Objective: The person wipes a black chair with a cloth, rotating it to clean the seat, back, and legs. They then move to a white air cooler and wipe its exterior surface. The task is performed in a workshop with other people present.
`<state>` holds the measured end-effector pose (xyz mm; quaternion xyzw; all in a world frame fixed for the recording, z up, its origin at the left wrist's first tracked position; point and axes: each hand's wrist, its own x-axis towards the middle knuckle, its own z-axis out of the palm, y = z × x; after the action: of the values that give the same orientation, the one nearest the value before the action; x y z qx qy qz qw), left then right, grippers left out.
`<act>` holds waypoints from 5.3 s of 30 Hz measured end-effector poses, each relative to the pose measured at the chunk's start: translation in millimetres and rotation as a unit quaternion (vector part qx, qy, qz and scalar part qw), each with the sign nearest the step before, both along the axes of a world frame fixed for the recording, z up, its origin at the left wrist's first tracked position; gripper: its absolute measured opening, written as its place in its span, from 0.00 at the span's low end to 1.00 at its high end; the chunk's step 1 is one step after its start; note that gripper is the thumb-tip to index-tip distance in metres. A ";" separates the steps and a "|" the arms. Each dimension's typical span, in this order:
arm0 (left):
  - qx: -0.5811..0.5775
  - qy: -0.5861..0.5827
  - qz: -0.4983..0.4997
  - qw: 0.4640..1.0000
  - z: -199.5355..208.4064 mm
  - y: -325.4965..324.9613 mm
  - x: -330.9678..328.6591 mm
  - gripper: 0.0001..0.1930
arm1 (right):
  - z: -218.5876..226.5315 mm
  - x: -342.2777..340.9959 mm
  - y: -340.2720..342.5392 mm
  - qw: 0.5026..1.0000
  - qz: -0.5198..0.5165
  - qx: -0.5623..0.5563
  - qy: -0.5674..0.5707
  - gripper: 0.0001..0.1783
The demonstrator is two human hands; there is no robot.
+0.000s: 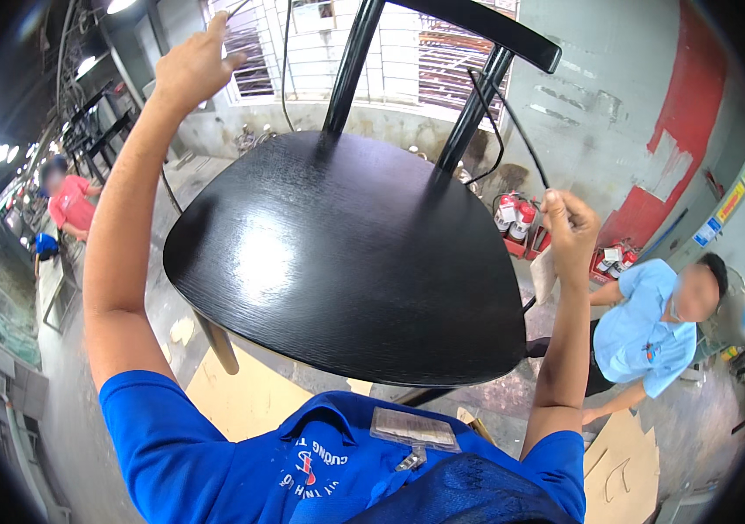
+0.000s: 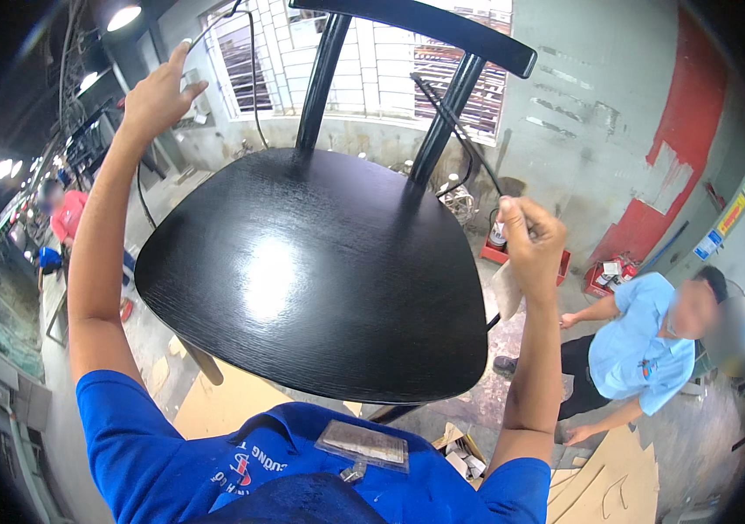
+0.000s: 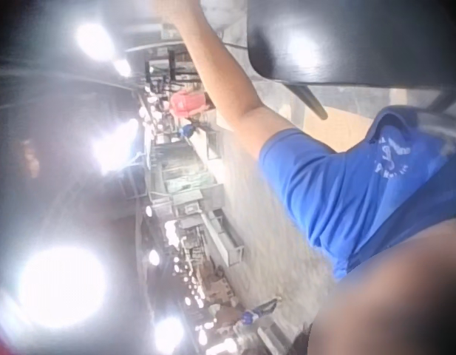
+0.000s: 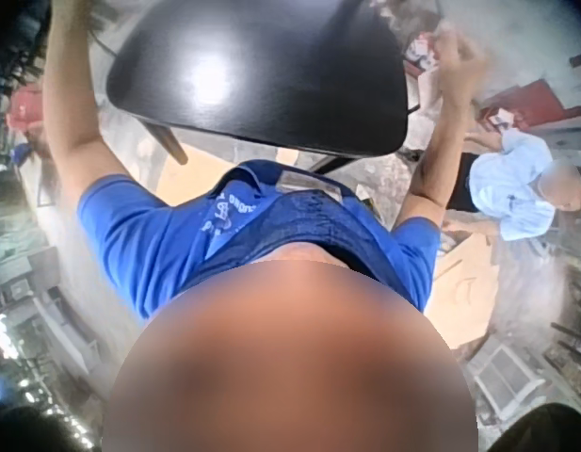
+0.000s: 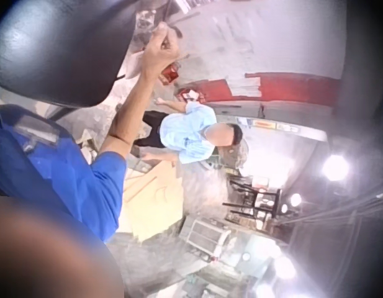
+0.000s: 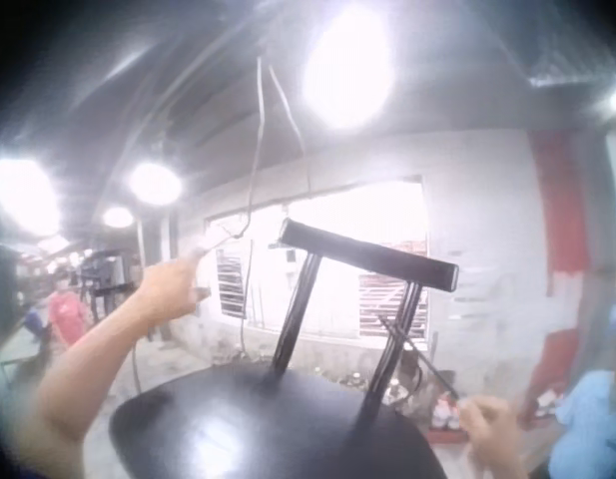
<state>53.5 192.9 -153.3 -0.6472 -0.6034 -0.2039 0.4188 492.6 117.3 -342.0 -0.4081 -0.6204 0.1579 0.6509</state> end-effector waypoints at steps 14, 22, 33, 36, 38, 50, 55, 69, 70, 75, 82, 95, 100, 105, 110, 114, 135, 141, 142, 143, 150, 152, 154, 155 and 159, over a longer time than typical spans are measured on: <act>0.079 -0.139 -0.388 0.908 86.6 -0.8 211.6 0.38 | -8.0 13.2 -203.0 0.980 -0.188 0.042 -0.049 0.09; 0.010 -0.460 -0.576 0.676 160.5 112.3 285.2 0.49 | -6.6 7.3 -228.8 0.953 -0.274 0.049 -0.120 0.06; -0.056 -0.458 -0.671 0.581 223.0 134.2 247.2 0.64 | -19.6 20.2 -199.2 0.965 -0.255 0.035 -0.046 0.11; -0.038 -0.544 -0.617 0.567 222.1 117.3 251.5 0.48 | -21.9 19.5 -192.6 0.967 -0.250 0.042 -0.037 0.13; 0.004 -0.505 -0.601 0.620 224.7 124.7 247.0 0.50 | -22.5 20.0 -189.4 0.968 -0.246 0.020 -0.039 0.14; -0.054 -0.353 -0.212 0.910 127.4 177.1 228.2 0.40 | 0.3 32.0 -186.8 0.959 -0.276 0.033 -0.064 0.11; 0.079 -0.245 -0.237 0.937 130.7 198.3 216.7 0.42 | -6.2 18.2 -172.0 0.960 -0.273 0.016 -0.053 0.11; 0.160 -0.197 -0.273 0.928 123.8 168.6 152.6 0.19 | 48.3 -47.0 -110.7 0.956 -0.284 0.047 -0.062 0.10; 0.161 -0.188 -0.269 0.931 120.2 152.9 145.1 0.18 | 57.3 -52.7 -110.5 0.955 -0.283 0.048 -0.075 0.10; 0.115 -0.142 -0.541 0.821 135.0 36.8 153.4 0.18 | 106.6 -71.8 -107.5 0.965 -0.247 0.025 -0.086 0.10; -0.069 -0.395 -0.602 0.691 124.4 -100.0 134.0 0.14 | 142.4 -92.6 -122.5 0.984 -0.144 0.057 -0.086 0.11; -0.108 -0.363 -0.484 0.789 135.0 -187.5 123.1 0.12 | 204.3 -84.8 -115.7 0.954 -0.201 0.108 -0.192 0.21; -0.108 -0.307 -0.437 0.839 140.4 -193.5 111.2 0.12 | 243.3 -92.8 -117.5 0.948 -0.191 0.015 -0.255 0.16; -0.091 -0.316 -0.462 0.824 140.0 -179.3 95.5 0.15 | 270.9 -110.5 -127.2 0.942 -0.217 0.036 -0.252 0.15; -0.091 -0.307 -0.525 0.788 137.9 -158.7 79.8 0.14 | 293.0 -125.5 -146.6 0.937 -0.227 -0.008 -0.264 0.18; -0.064 -0.283 -0.574 0.766 129.6 -145.7 59.4 0.12 | 294.9 -154.2 -145.7 0.928 -0.255 -0.004 -0.273 0.18; -0.293 -0.091 -0.560 0.770 155.0 -71.2 33.4 0.32 | 216.0 -129.2 -84.2 0.943 -0.227 0.094 -0.226 0.24; -0.093 -0.005 -0.485 0.870 136.6 -38.3 115.3 0.22 | 201.5 -135.8 -84.8 0.938 -0.272 0.093 -0.192 0.25; -0.058 -0.027 -0.483 0.873 135.1 -30.6 117.5 0.21 | 201.6 -137.7 -84.0 0.943 -0.267 0.080 -0.182 0.25; -0.042 -0.007 -0.490 0.871 135.0 -22.4 114.9 0.22 | 202.5 -139.1 -82.3 0.944 -0.281 0.058 -0.164 0.25; 0.136 0.010 -0.517 0.845 128.8 -27.5 36.1 0.26 | 203.1 -151.7 -69.7 0.918 -0.321 0.086 -0.216 0.25; 0.210 0.012 -0.469 0.858 139.1 -35.0 -38.0 0.27 | 201.8 -154.3 -67.8 0.919 -0.318 0.081 -0.218 0.25; 0.231 -0.047 -0.388 0.891 146.7 -22.3 -93.2 0.27 | 201.6 -155.8 -65.2 0.915 -0.332 0.080 -0.217 0.25; 0.212 -0.109 -0.326 0.915 150.6 -8.2 -112.0 0.26 | 201.1 -155.9 -64.2 0.918 -0.322 0.089 -0.216 0.25; -0.187 -0.339 -0.409 0.826 136.5 49.4 -121.7 0.22 | 198.4 -156.4 -60.2 0.915 -0.327 0.093 -0.219 0.24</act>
<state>-68.2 242.3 -16.8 -0.7907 -0.4139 -0.4466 -0.0627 336.2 57.1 -143.6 -0.5499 -0.5909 -0.2157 0.5495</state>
